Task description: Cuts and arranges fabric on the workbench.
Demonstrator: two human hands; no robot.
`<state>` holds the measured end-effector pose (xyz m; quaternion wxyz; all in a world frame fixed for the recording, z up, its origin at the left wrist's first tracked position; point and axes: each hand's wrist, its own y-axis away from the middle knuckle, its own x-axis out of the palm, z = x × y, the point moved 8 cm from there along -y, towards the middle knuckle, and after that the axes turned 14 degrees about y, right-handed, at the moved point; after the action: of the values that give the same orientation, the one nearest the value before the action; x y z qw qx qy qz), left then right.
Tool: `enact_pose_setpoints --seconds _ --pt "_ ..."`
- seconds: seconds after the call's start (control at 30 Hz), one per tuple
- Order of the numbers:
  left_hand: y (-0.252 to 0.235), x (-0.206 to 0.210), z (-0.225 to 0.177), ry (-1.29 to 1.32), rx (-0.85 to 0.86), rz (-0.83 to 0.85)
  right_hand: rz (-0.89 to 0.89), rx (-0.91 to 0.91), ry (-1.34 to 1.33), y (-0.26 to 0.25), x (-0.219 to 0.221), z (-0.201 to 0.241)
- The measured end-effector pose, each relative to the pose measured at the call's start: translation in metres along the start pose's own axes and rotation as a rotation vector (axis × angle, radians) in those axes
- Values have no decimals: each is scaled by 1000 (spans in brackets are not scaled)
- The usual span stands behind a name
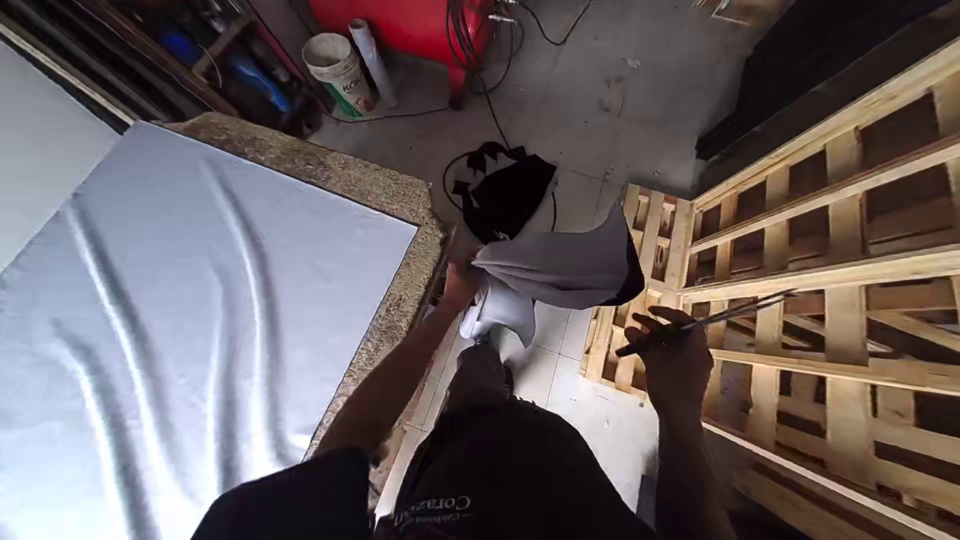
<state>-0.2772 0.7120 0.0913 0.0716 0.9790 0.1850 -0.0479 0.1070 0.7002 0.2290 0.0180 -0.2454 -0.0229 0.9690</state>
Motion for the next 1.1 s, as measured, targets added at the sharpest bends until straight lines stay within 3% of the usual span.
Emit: enact_pose_setpoints --seconds 0.23,0.33,0.5,0.63,0.73,0.83,0.93,1.1 --pt "-308 51 -38 224 -17 -126 -47 364 151 -8 -6 -116" --pt "-424 70 -51 259 59 -169 -107 487 111 -18 11 -129" --pt "-552 88 -59 87 101 -128 -73 744 48 -63 47 -104" --pt "-598 97 -29 -211 68 -31 -17 742 153 -108 59 -94" --pt "-588 102 23 -378 -70 64 29 723 194 -132 58 -98" --pt "-516 110 96 -545 -330 214 66 665 211 -147 49 -108" --pt "-387 108 154 -666 -618 343 100 584 225 -155 41 -121" --pt "-129 105 217 -651 -819 557 256 424 224 -168 39 -136"
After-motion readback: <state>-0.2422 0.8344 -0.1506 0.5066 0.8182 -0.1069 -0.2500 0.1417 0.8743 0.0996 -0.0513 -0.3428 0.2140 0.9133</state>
